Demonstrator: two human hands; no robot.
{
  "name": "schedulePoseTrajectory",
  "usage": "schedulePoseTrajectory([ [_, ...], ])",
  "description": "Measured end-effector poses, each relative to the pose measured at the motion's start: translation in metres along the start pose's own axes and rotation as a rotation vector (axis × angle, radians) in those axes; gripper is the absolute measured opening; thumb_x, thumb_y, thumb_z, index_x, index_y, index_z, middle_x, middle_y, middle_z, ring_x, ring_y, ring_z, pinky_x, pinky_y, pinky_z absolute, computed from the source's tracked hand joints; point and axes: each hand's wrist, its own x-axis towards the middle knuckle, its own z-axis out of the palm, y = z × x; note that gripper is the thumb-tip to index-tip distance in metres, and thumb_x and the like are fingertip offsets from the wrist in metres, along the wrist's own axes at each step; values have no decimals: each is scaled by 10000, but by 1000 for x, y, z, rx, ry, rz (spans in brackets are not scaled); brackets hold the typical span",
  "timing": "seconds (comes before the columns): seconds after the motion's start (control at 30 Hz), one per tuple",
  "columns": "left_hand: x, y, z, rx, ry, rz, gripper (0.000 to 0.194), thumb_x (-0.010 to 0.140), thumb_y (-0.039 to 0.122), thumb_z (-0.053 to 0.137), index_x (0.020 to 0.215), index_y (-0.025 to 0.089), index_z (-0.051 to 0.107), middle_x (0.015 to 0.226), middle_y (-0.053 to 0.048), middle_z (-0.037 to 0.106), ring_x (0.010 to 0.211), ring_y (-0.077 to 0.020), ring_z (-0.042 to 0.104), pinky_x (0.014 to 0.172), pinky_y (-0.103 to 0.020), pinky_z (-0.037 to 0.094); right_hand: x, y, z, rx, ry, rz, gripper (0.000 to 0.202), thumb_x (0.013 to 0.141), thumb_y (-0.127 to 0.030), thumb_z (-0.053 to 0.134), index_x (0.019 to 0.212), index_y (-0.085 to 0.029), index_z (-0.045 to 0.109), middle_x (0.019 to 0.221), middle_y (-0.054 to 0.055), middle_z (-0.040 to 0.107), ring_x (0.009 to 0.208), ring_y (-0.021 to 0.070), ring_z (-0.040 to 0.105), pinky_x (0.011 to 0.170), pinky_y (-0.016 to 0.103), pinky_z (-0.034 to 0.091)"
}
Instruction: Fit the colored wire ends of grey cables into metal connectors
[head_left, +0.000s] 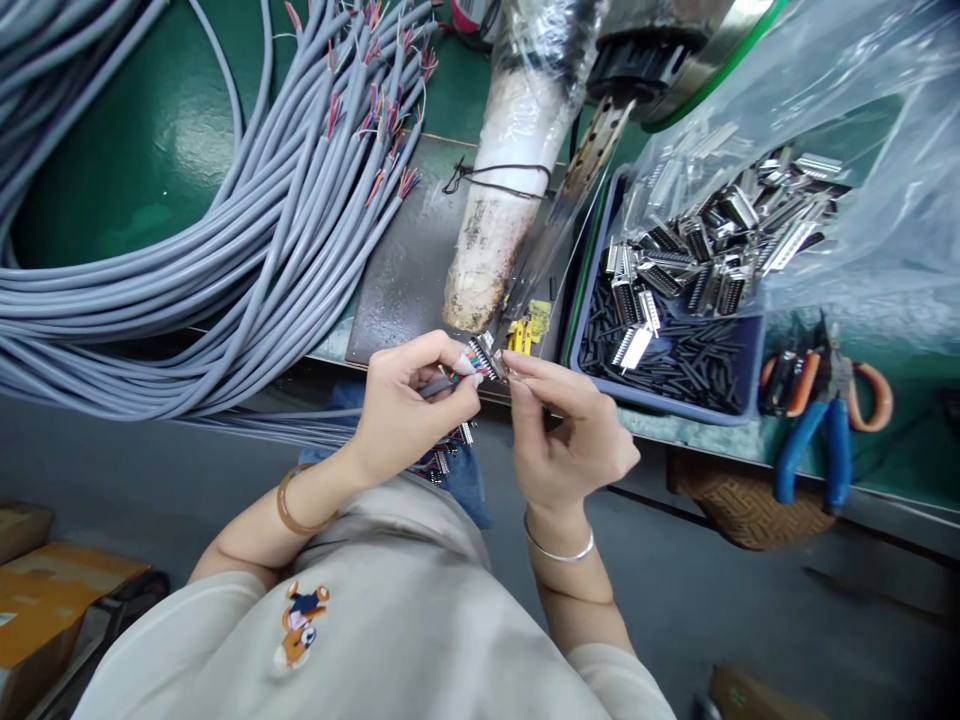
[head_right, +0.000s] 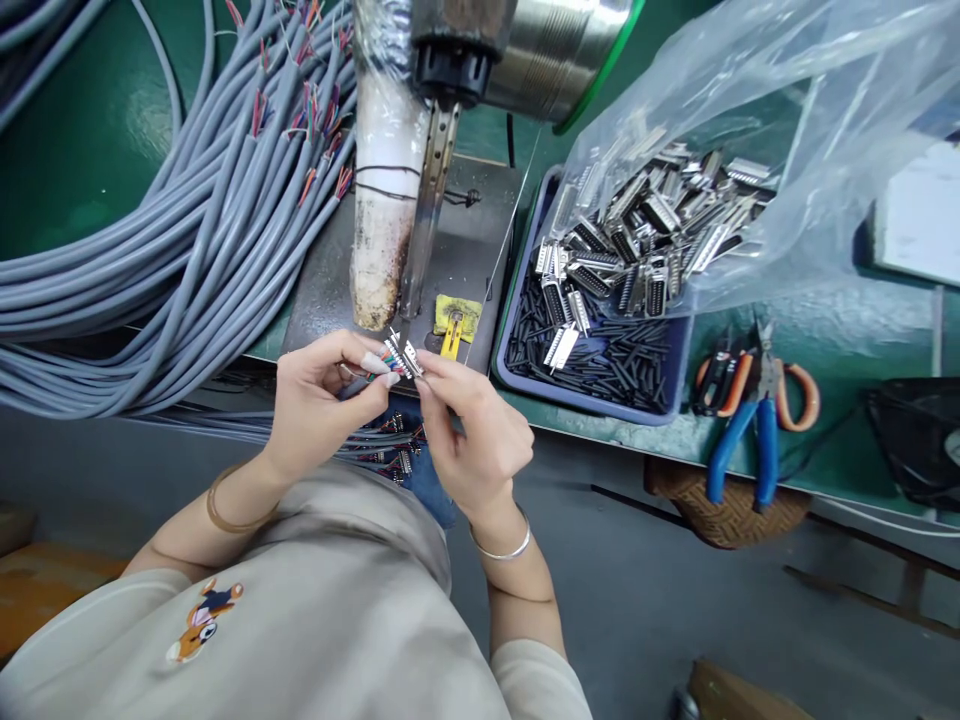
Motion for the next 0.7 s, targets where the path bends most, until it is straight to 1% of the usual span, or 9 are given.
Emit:
schedulePoseTrajectory([
  [0.07, 0, 0, 0, -31, -9, -55, 112, 735, 119, 697, 681, 188, 626, 677, 3, 646, 606, -98, 592, 502, -186, 441, -2, 3, -2, 73, 121, 12, 221, 944, -147, 674, 1120, -277, 709, 919, -25, 808, 700, 172, 786, 580, 286, 645],
  [0.13, -1, 0, 0, -59, -2, -86, 112, 722, 118, 697, 680, 187, 620, 675, 7, 638, 592, -90, 576, 500, -185, 434, -1, 4, -4, 134, 285, -18, 256, 962, -202, 662, 1192, -304, 710, 826, -43, 773, 520, 144, 707, 501, 292, 629],
  [0.17, -1, 0, 0, -70, 4, -94, 112, 718, 114, 695, 681, 185, 617, 675, 10, 637, 583, -84, 567, 500, -183, 432, -1, 4, -5, 147, 347, -30, 286, 963, -214, 663, 1229, -315, 697, 808, -48, 760, 482, 134, 681, 487, 290, 627],
  [0.2, -1, 0, 0, -79, 9, -99, 111, 716, 111, 694, 685, 184, 616, 677, 12, 638, 576, -80, 561, 500, -181, 431, -1, 4, -5, 151, 371, -26, 318, 963, -207, 663, 1260, -321, 680, 811, -50, 757, 488, 132, 684, 502, 290, 638],
  [0.27, -1, 1, 0, -88, 16, -100, 108, 719, 107, 690, 692, 182, 617, 681, 13, 647, 565, -74, 553, 498, -178, 429, -1, 1, -4, 123, 307, 19, 363, 951, -137, 661, 1270, -311, 662, 855, -47, 777, 619, 150, 759, 624, 301, 687],
  [0.37, 0, 4, 1, -80, 29, -92, 106, 723, 109, 693, 697, 179, 617, 697, 11, 668, 555, -70, 553, 489, -175, 423, -3, -2, -3, 62, 94, 46, 290, 910, -73, 696, 1136, -253, 678, 983, -9, 815, 862, 185, 812, 817, 337, 703],
  [0.47, 1, 5, 4, -53, 57, -70, 119, 726, 111, 700, 692, 180, 608, 665, 24, 651, 531, -63, 536, 472, -168, 409, -1, -2, -1, 0, -43, 4, 203, 886, -91, 733, 1010, -233, 660, 1071, 30, 816, 967, 193, 804, 816, 315, 688],
  [0.57, 2, 6, 6, -19, 96, -34, 141, 729, 111, 705, 681, 184, 594, 606, 47, 604, 500, -52, 502, 457, -161, 388, 3, -2, 1, -6, -60, 10, 163, 897, -115, 722, 975, -237, 647, 1095, 41, 812, 957, 187, 801, 808, 321, 685],
  [0.7, 2, 7, 8, 1, 125, 8, 137, 746, 125, 709, 698, 189, 598, 614, 50, 596, 500, -50, 503, 458, -160, 391, 6, -3, 3, 44, -46, 49, 162, 891, -117, 727, 972, -235, 653, 1126, 46, 808, 948, 188, 800, 794, 325, 689],
])
